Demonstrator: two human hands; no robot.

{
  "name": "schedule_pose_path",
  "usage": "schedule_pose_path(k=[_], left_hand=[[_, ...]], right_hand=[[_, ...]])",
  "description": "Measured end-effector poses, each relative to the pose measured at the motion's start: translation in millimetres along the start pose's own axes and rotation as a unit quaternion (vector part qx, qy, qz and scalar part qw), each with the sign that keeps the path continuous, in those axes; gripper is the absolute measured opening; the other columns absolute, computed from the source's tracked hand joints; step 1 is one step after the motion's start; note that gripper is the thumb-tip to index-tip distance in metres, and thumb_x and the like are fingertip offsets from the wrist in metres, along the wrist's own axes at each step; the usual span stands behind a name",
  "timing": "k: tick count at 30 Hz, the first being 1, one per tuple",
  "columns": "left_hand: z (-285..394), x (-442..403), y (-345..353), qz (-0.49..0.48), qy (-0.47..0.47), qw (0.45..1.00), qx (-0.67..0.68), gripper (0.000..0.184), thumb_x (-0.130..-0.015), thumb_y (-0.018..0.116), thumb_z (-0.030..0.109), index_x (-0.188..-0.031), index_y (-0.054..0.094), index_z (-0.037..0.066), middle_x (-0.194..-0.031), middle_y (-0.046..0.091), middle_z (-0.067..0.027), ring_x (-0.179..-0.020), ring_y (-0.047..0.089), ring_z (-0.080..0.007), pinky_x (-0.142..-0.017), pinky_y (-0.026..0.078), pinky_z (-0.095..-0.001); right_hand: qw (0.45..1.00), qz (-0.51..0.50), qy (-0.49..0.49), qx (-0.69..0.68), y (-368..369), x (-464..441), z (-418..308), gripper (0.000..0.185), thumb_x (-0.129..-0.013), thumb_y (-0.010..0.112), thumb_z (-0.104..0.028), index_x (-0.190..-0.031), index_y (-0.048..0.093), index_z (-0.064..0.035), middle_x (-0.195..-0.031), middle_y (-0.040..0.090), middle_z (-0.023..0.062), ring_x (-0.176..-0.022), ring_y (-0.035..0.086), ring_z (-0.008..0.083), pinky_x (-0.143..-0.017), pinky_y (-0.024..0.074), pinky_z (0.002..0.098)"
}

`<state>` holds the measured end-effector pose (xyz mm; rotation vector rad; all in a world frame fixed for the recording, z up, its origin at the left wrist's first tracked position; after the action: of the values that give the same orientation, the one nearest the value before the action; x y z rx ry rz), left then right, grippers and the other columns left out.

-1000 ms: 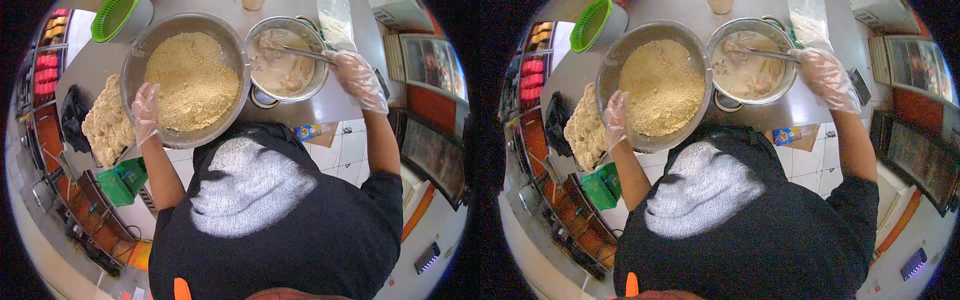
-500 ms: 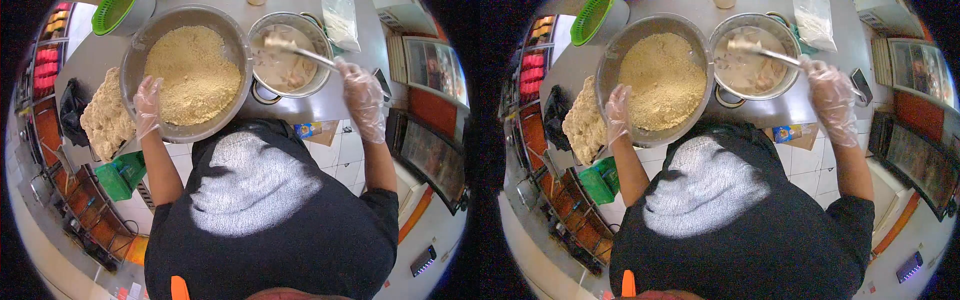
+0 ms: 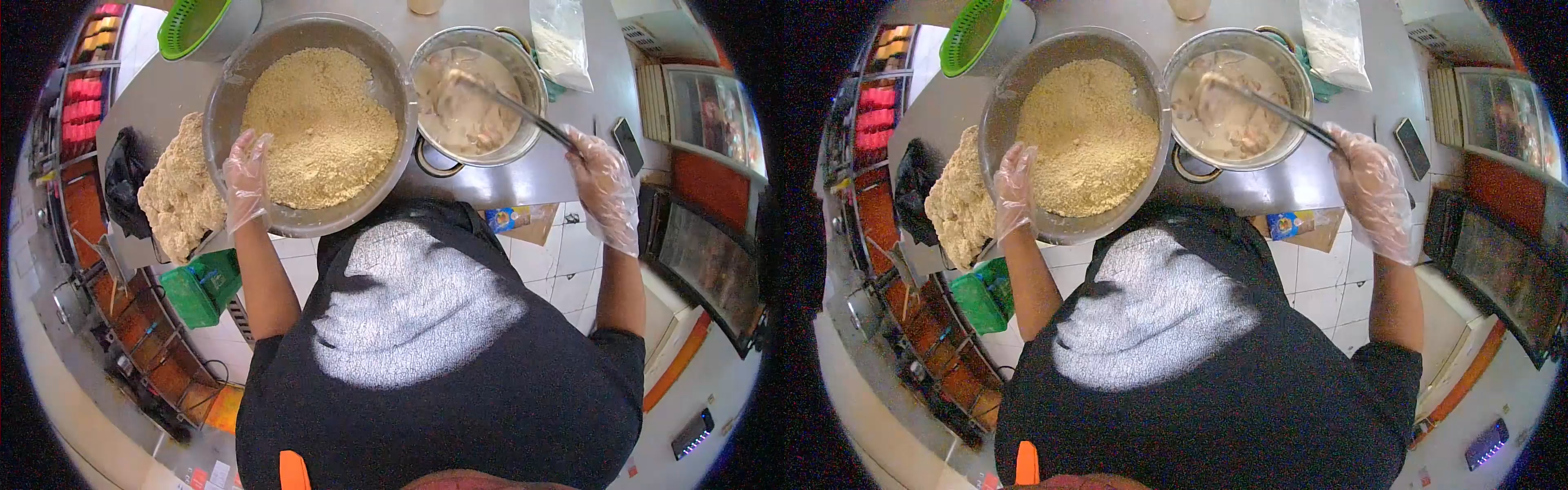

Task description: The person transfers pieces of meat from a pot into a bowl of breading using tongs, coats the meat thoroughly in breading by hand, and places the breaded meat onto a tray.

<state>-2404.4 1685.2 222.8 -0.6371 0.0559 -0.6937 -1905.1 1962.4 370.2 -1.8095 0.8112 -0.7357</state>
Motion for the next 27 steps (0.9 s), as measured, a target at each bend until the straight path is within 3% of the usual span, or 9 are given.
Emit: schedule_pose_path(k=[2, 5, 11, 12, 15, 20, 23, 25, 27], left_hand=[[0.0, 1.3, -1.7, -0.001, -0.004, 1.0, 0.024, 0.05, -0.098, 0.076, 0.028, -0.133, 0.063, -0.005, -0.127, 0.068, -0.0143, -0.117, 0.061, -0.0203, -0.105, 0.046, -0.0347], [9.7, 5.6, -6.9, -0.001, -0.008, 0.999, 0.047, 0.053, -0.097, 0.077, 0.027, -0.137, 0.06, -0.005, -0.128, 0.067, -0.0141, -0.118, 0.061, -0.0199, -0.105, 0.046, -0.0339], [26.4, 13.0, -10.2, 0.01, -0.044, 0.998, 0.048, 0.054, -0.097, 0.076, 0.024, -0.139, 0.057, -0.005, -0.129, 0.066, -0.0145, -0.119, 0.06, -0.0205, -0.106, 0.045, -0.0345], [19.9, 9.9, -9.8, 0.006, -0.036, 0.997, 0.073, 0.055, -0.097, 0.077, 0.024, -0.139, 0.058, -0.006, -0.13, 0.066, -0.015, -0.119, 0.06, -0.0206, -0.106, 0.045, -0.0345], [9.7, 3.0, -4.0, -0.003, -0.016, 0.996, 0.092, 0.054, -0.096, 0.077, 0.024, -0.136, 0.059, -0.007, -0.13, 0.066, -0.016, -0.12, 0.06, -0.0211, -0.106, 0.045, -0.0348], [20.4, 1.3, 1.6, 0.004, 0.008, 1.0, 0.023, 0.046, -0.096, 0.075, 0.028, -0.128, 0.067, -0.003, -0.131, 0.068, -0.0145, -0.12, 0.062, -0.0193, -0.105, 0.046, -0.0347], [51.6, 17.8, 21.6, -0.222, -0.065, 0.964, -0.133, 0.041, -0.097, 0.07, 0.033, -0.125, 0.072, 0.003, -0.127, 0.072, -0.0153, -0.116, 0.066, -0.0193, -0.104, 0.048, -0.0341], [90.4, 46.9, 44.5, -0.387, 0.014, 0.883, -0.264, 0.033, -0.099, 0.066, 0.033, -0.119, 0.075, 0.009, -0.119, 0.075, -0.0156, -0.109, 0.07, -0.0345, -0.098, 0.053, -0.0421], [44.0, 73.2, 72.5, -0.464, 0.293, 0.807, -0.217, 0.041, -0.102, 0.055, 0.041, -0.113, 0.076, 0.008, -0.113, 0.074, -0.0195, -0.106, 0.068, -0.0416, -0.097, 0.053, -0.0468]], right_hand=[[0.995, 0.054, -0.003, 0.079, 8.9, -5.4, 3.9, 0.035, -0.091, 0.068, -0.009, -0.125, 0.071, -0.0088, -0.098, 0.07, 0.0182, -0.092, 0.068, 0.0387, -0.085, 0.0536, 0.048], [0.991, 0.099, -0.038, 0.078, 19.7, -6.7, 13.4, 0.038, -0.089, 0.069, -0.006, -0.127, 0.07, -0.0066, -0.102, 0.071, 0.0189, -0.094, 0.068, 0.039, -0.085, 0.0543, 0.0474], [0.996, 0.02, 0.016, -0.08, -0.7, 8.6, 7.3, 0.041, -0.087, 0.07, -0.003, -0.128, 0.071, -0.0041, -0.114, 0.074, 0.0215, -0.104, 0.072, 0.0362, -0.092, 0.0557, 0.0429], [0.991, -0.012, 0.06, -0.122, -5.6, 10.3, 0.8, 0.039, -0.088, 0.071, -0.004, -0.127, 0.071, -0.0038, -0.116, 0.074, 0.0223, -0.106, 0.073, 0.035, -0.094, 0.0552, 0.0411], [0.971, 0.011, 0.093, -0.219, 3.3, 18.7, 9.0, 0.039, -0.09, 0.07, -0.005, -0.129, 0.071, -0.0044, -0.114, 0.074, 0.0219, -0.105, 0.073, 0.0349, -0.094, 0.0548, 0.0413], [0.98, 0.092, 0.121, -0.13, 21.2, 11.1, 38.5, 0.038, -0.092, 0.069, -0.007, -0.13, 0.071, -0.0067, -0.113, 0.074, 0.0214, -0.105, 0.072, 0.0343, -0.095, 0.0542, 0.0422], [0.978, 0.127, 0.128, -0.1, 29.4, 9.9, 50.8, 0.039, -0.092, 0.07, -0.007, -0.131, 0.071, -0.0084, -0.115, 0.074, 0.0209, -0.107, 0.072, 0.0342, -0.095, 0.0541, 0.0432], [0.978, 0.141, 0.125, -0.087, 28.0, 14.3, 44.1, 0.04, -0.092, 0.07, -0.007, -0.131, 0.071, -0.0087, -0.115, 0.074, 0.0209, -0.107, 0.072, 0.0343, -0.095, 0.054, 0.0435], [0.98, 0.108, 0.123, -0.117, 25.0, 19.8, 35.9, 0.041, -0.091, 0.07, -0.004, -0.132, 0.07, -0.0083, -0.116, 0.074, 0.021, -0.107, 0.072, 0.0332, -0.096, 0.0542, 0.0416]])
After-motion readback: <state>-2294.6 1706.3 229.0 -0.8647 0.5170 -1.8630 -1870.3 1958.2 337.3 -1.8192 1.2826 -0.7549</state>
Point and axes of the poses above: each hand's wrist, its own x-axis away from the middle knuckle, its own y-axis out of the palm, z = x × y, the point moved 4 cm from there along -x, towards the middle knuckle
